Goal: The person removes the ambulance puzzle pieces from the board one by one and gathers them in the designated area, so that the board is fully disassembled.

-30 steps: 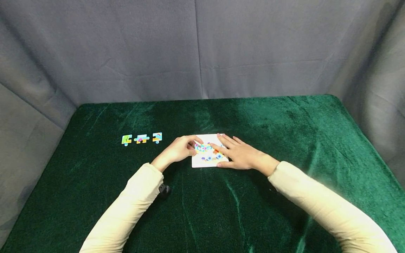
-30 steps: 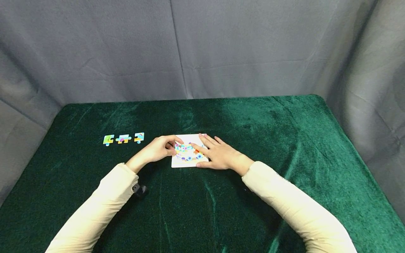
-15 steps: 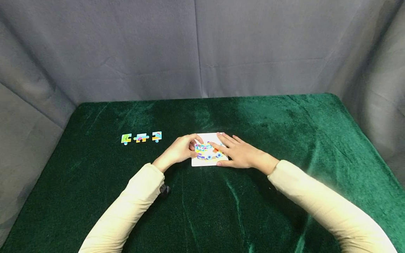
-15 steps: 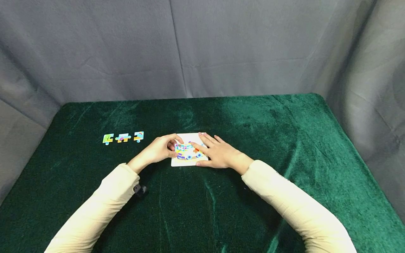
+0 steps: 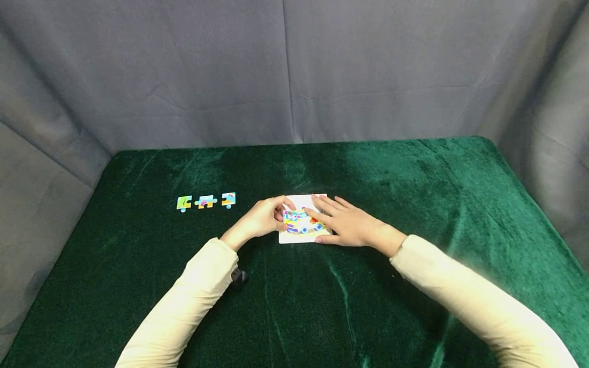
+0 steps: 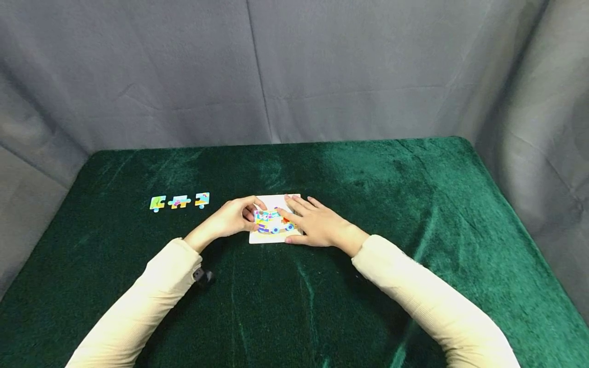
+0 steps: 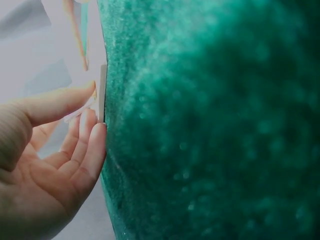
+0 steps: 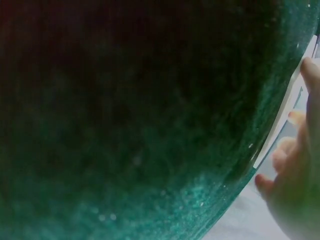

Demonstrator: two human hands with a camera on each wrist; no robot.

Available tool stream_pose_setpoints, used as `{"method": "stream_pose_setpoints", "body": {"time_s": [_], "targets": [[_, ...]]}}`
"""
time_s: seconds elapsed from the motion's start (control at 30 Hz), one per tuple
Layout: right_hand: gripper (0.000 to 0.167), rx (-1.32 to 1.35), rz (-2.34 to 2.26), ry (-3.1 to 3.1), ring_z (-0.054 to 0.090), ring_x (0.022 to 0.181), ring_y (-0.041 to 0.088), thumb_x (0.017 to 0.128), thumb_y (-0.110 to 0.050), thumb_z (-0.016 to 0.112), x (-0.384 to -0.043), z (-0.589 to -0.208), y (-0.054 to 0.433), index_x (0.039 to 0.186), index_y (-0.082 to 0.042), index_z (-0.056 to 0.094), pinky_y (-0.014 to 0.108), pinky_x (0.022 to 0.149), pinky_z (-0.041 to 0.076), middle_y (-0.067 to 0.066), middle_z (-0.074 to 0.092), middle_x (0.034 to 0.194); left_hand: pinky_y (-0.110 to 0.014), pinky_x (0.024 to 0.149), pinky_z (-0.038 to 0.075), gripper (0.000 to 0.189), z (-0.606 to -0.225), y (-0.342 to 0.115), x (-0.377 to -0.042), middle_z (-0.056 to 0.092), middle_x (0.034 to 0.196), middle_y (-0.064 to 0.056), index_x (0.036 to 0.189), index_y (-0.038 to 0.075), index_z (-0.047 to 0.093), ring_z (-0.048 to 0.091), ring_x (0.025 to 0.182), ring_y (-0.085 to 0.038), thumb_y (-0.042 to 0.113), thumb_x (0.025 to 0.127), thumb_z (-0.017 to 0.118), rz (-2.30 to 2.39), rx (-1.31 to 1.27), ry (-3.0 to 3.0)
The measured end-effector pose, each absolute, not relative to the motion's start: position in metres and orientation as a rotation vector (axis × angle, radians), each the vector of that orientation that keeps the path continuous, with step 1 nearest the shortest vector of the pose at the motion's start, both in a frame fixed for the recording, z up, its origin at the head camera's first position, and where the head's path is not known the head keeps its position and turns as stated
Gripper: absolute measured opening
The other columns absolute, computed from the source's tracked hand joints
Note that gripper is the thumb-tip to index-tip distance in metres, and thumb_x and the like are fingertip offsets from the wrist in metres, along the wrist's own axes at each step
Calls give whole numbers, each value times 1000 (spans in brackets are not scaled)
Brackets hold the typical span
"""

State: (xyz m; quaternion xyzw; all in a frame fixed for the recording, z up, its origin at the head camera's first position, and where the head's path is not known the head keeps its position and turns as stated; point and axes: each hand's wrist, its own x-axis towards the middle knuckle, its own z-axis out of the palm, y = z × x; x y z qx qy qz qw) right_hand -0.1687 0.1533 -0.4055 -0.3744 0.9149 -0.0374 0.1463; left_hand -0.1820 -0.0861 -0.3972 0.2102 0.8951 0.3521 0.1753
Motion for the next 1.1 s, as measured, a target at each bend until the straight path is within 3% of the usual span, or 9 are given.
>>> {"method": "stream_pose_setpoints", "body": {"time_s": [0.23,0.43,0.73,1.1], "targets": [[56,-1329,-98,2644,34,142,26,97,-39,51,-167,-403,149,143,-9,42,48,115,29,13,34,154,-21,69,46,40,-399,-87,-184,61,97,-13,113,3,61,58,83,-17,-2,76,74,1019,568,2537],[43,-1500,-77,2677,51,129,29,96,-31,56,-164,-400,146,133,-12,51,44,107,41,15,49,142,-21,70,47,39,-400,-87,-184,59,94,-12,113,2,62,58,83,-16,-2,75,74,1040,556,2529],[48,-1497,-31,2620,43,136,31,98,-30,50,-161,-400,148,144,-19,42,46,110,37,18,40,149,-24,73,49,36,-400,-86,-183,60,96,-13,112,1,62,59,83,-18,-2,77,72,1032,551,2535],[47,-1488,-26,2621,43,136,28,98,-32,49,-163,-401,148,143,-20,44,45,110,38,16,40,149,-29,76,49,21,-398,-90,-184,63,94,-14,108,-1,65,60,84,-20,2,88,60,1025,579,2579]]}}
